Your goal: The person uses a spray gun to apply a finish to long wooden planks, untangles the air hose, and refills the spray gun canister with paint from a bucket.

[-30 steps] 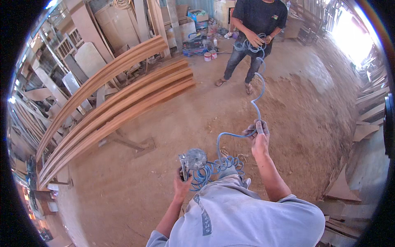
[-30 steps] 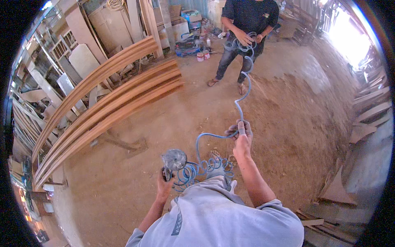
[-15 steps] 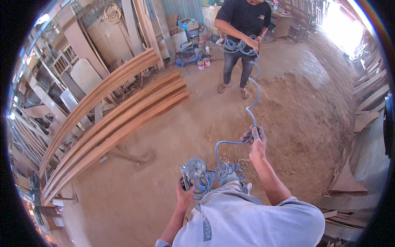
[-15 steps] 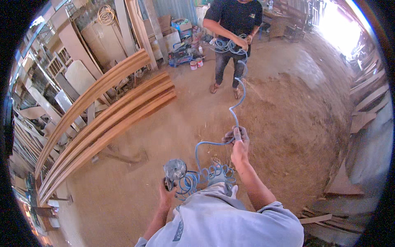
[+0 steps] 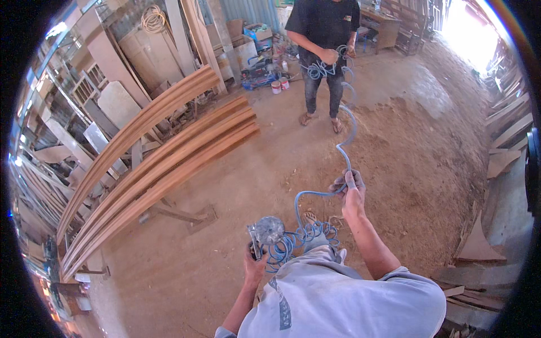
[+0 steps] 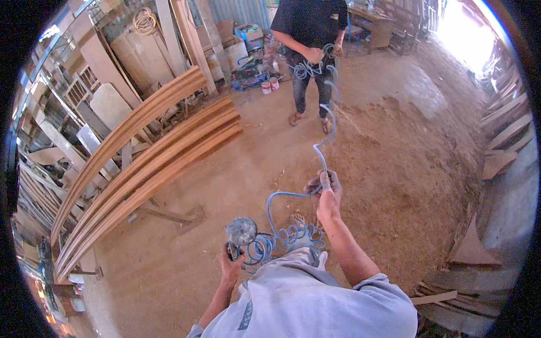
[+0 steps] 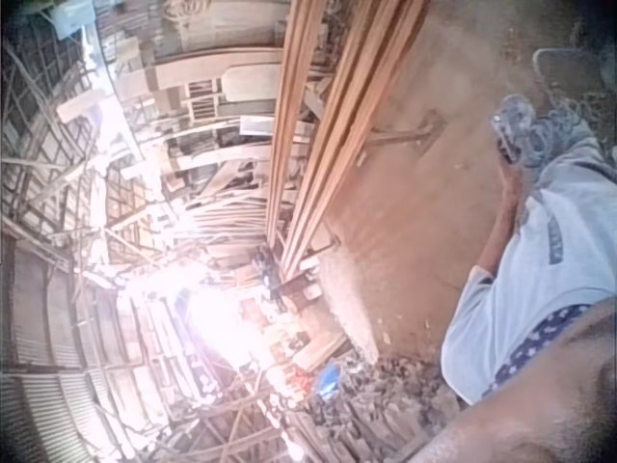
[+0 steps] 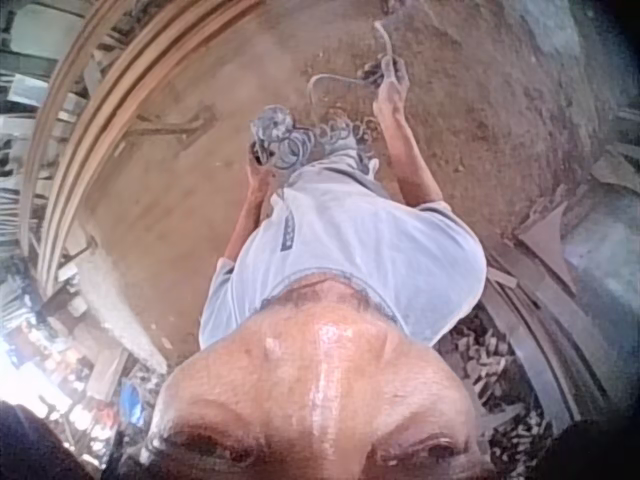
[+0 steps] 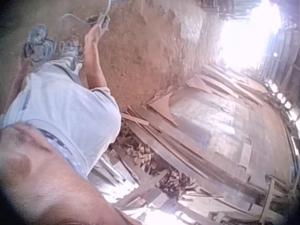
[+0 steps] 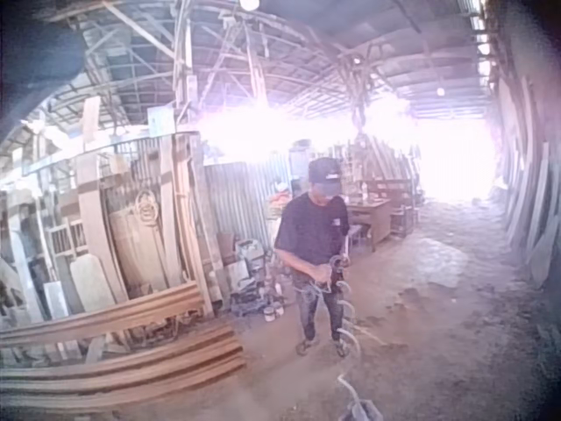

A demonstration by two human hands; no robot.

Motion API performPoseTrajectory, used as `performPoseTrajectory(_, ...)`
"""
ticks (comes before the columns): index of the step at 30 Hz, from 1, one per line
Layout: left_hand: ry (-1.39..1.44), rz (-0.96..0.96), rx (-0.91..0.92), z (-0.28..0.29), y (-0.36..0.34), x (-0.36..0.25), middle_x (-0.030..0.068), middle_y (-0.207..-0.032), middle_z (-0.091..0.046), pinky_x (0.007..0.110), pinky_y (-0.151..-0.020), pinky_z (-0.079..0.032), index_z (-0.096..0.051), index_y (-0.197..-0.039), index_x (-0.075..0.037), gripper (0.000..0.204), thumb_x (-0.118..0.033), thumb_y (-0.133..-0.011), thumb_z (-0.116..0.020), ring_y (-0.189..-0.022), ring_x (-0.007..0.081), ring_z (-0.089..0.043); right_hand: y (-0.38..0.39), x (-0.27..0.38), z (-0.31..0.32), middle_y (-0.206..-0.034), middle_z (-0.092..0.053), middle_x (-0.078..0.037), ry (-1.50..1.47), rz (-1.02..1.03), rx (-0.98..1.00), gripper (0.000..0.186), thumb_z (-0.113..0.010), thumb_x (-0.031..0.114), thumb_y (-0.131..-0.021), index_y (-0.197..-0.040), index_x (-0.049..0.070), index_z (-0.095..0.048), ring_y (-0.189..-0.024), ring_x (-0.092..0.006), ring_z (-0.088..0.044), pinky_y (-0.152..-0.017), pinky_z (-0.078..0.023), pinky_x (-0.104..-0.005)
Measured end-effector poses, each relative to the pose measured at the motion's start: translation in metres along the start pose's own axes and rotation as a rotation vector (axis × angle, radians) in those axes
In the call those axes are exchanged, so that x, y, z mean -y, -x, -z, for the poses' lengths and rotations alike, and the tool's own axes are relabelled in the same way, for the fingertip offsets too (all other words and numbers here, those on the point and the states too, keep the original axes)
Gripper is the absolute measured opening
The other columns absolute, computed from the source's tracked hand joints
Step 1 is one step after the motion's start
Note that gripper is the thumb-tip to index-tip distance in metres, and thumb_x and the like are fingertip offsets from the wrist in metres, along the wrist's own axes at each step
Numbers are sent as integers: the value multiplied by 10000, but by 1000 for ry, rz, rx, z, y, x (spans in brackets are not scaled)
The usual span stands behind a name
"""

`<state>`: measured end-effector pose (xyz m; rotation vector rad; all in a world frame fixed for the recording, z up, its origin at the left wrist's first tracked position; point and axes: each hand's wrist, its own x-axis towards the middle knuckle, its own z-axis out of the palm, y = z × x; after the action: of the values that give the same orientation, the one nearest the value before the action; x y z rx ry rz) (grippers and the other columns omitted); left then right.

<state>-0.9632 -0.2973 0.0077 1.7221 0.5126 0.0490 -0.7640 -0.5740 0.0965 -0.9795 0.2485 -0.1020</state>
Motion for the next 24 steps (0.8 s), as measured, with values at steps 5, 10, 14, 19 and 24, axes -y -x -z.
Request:
performPoseTrajectory(5,-23,-24,2,-2,0,0,58,-901,-605,290,-751,-488,-443,-1246,-2,561,-61,-746,-691,-827,139,-582,5,4,-1,-737,-609,-59,77,7,-6,149,-478,223,-977,-993,85,-531,-611,-184,-621,-579,-537,-322)
performPoseTrajectory(10,22,-27,-5,-2,0,9,52,-898,-609,281,-729,-493,-439,-1258,-15,575,-55,-743,-691,-813,132,-582,21,3,-11,-720,-621,-52,130,19,37,156,-485,230,-975,-973,82,-535,-604,-157,-612,-543,-479,-270)
performPoseTrajectory(14,44,-20,-36,1,3,11,47,-894,-612,275,-712,-496,-447,-1256,-21,565,-49,-741,-679,-796,128,-583,29,-2,-15,-721,-622,-52,145,-3,19,157,-485,226,-975,-967,78,-538,-602,-158,-611,-549,-482,-278)
performPoseTrajectory(19,-2,49,-35,0,9,-15,44,-868,-625,281,-715,-492,-501,-1156,-27,451,-11,-728,-641,-796,132,-597,27,-3,-10,-718,-618,-53,193,-44,20,158,-479,218,-977,-965,72,-539,-602,-156,-608,-545,-478,-279)
performPoseTrajectory(24,17,-42,-26,3,10,0,55,-902,-609,271,-693,-493,-460,-1217,-4,523,-30,-738,-667,-787,121,-580,27,-9,-10,-741,-623,-30,202,-27,67,171,-467,254,-982,-1005,102,-542,-609,-149,-624,-538,-477,-269)
